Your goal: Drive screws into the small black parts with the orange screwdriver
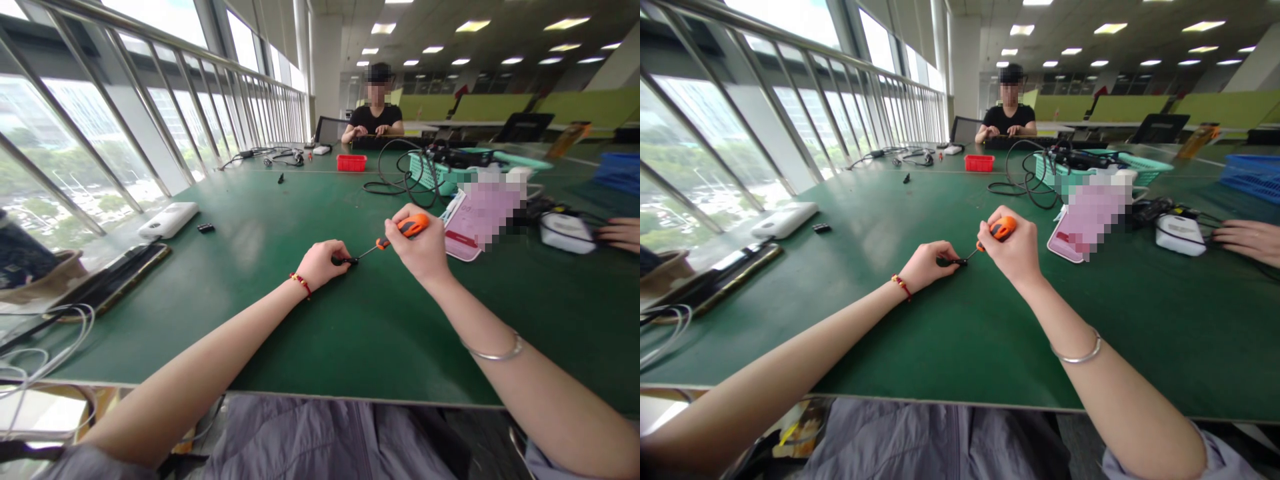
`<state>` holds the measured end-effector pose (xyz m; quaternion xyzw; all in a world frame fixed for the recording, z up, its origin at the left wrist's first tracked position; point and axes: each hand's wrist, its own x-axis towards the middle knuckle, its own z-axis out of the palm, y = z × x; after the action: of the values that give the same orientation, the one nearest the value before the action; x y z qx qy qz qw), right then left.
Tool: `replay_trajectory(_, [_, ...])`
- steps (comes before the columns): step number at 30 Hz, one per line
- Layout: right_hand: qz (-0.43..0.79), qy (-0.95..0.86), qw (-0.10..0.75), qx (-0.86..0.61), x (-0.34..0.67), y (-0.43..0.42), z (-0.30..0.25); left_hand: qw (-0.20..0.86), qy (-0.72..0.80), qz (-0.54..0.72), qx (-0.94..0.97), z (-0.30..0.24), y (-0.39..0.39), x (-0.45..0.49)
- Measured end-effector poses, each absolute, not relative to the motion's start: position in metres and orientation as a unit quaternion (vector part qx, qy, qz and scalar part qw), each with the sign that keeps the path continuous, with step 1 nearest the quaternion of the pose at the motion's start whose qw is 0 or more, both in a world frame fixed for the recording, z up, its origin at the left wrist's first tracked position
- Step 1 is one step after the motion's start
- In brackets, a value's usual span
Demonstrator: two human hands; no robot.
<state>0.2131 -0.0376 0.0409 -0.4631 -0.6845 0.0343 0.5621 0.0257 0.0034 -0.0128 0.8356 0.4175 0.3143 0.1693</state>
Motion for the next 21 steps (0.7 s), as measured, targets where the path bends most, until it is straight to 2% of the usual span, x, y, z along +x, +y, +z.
replay_trajectory(21, [0.046, -0.686, 0.569, -0.451, 0.2102, -0.0403, 0.0411, 0.168, 0.415, 0.313, 0.837, -0.0106, 0.0020, 0.0251])
